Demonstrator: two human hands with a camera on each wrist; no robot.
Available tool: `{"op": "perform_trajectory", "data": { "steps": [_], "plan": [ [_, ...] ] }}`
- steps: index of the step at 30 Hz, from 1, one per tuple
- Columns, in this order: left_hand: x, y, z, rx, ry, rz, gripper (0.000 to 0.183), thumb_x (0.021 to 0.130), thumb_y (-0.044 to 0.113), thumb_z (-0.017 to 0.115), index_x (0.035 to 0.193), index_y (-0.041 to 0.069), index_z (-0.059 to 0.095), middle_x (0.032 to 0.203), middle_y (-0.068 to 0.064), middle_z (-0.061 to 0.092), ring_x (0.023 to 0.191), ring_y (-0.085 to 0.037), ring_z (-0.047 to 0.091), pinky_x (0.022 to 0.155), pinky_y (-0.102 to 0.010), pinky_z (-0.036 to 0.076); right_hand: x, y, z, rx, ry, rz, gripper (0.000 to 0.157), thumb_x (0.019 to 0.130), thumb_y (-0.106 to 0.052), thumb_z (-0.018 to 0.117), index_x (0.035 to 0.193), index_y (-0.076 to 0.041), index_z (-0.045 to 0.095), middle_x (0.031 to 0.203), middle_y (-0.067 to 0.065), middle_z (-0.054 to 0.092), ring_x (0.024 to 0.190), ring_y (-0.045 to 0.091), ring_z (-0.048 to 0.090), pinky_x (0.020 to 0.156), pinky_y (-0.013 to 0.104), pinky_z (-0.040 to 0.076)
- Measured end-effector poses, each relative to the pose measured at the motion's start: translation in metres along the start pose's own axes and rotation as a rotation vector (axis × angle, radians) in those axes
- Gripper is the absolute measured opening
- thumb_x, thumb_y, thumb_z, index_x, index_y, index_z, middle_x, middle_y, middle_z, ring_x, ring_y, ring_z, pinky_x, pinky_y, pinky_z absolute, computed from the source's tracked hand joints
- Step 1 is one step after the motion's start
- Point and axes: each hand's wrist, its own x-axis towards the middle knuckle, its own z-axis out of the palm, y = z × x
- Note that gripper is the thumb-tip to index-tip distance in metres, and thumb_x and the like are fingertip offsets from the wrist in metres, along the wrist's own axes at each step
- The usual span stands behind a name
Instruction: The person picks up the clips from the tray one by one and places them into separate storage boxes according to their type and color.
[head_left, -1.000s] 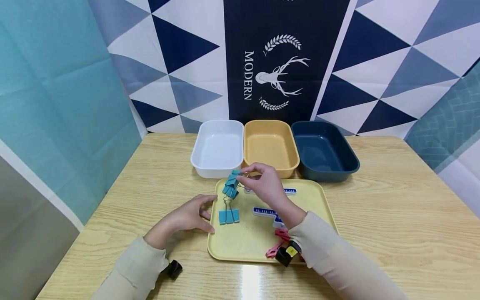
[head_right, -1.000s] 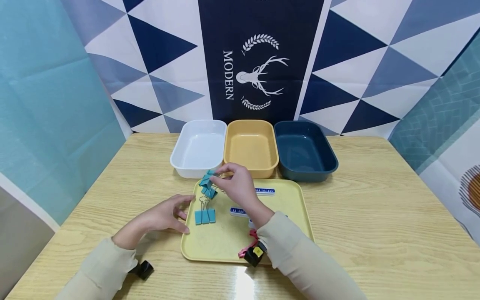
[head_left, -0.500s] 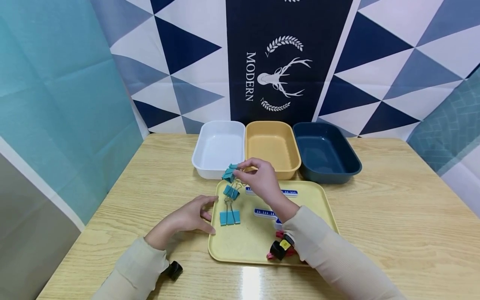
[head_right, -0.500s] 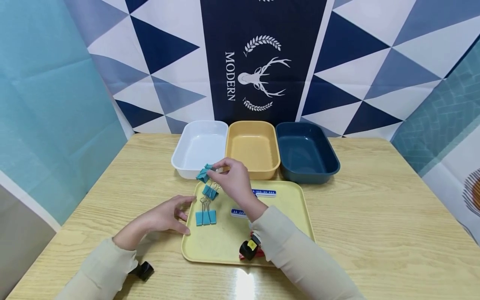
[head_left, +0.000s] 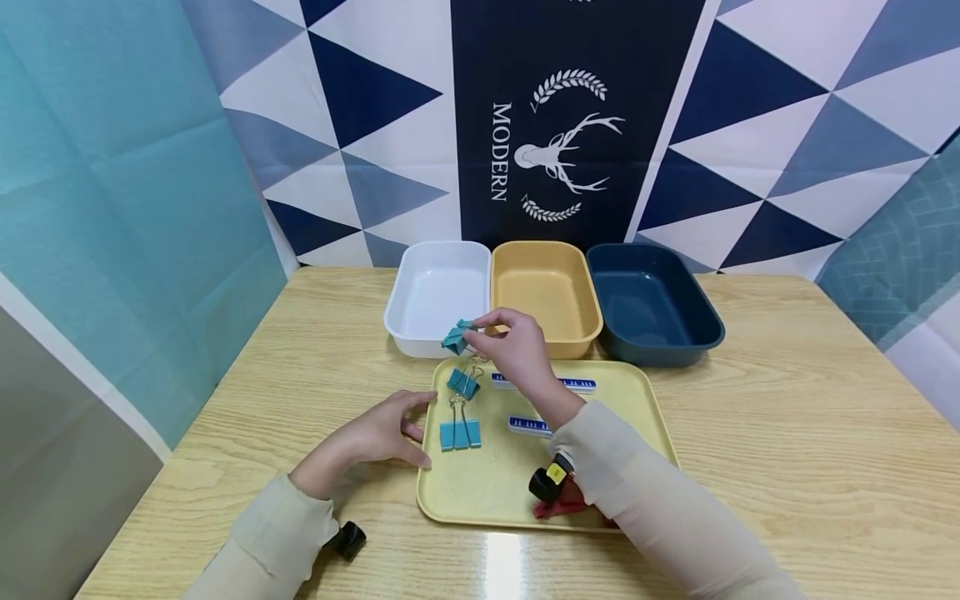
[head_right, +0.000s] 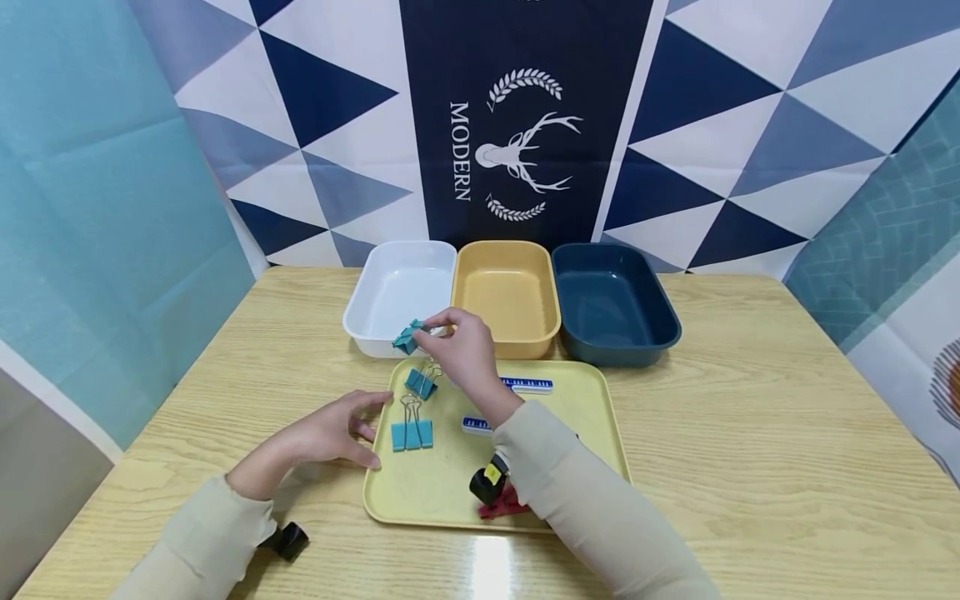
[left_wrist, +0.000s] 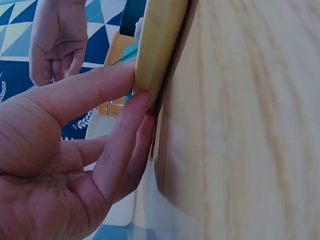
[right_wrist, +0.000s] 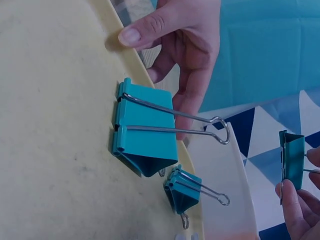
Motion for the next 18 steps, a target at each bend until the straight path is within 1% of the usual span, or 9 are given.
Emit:
{"op": "perform_trajectory", "data": {
  "steps": [5, 11, 18],
  "plan": [
    [0.001, 0.002, 0.0, 0.009, -0.004, -0.004, 0.09, 0.064, 0.001, 0.084, 0.141, 0.002, 0.036, 0.128, -0.014, 0.041, 0.092, -0.019, 0.056, 0.073, -0.028, 0.05, 0.006, 0.003, 0.001, -0.01, 0.023, 0.007, 0.017, 0.081, -0.018, 0.074, 0.092, -0.007, 0.069, 0.101, 0.006, 0.061, 0.08, 0.018, 0.063, 0.065, 0.027, 0.053],
    [0.001, 0.003, -0.002, 0.009, -0.018, 0.0, 0.091, 0.065, 0.0, 0.083, 0.141, -0.001, 0.034, 0.122, -0.015, 0.044, 0.092, -0.02, 0.057, 0.074, -0.029, 0.05, 0.012, 0.003, 0.002, -0.025, 0.038, 0.031, 0.018, 0.081, -0.019, 0.074, 0.092, -0.007, 0.068, 0.102, 0.008, 0.06, 0.074, 0.017, 0.062, 0.062, 0.025, 0.052],
    [0.001, 0.003, -0.001, 0.005, -0.022, 0.0, 0.09, 0.066, 0.001, 0.083, 0.141, 0.0, 0.034, 0.122, -0.015, 0.044, 0.093, -0.021, 0.057, 0.075, -0.029, 0.05, 0.021, 0.001, 0.007, -0.035, 0.062, 0.033, 0.018, 0.081, -0.022, 0.074, 0.092, -0.009, 0.068, 0.102, 0.006, 0.06, 0.07, 0.017, 0.061, 0.056, 0.024, 0.049]
  ]
}}
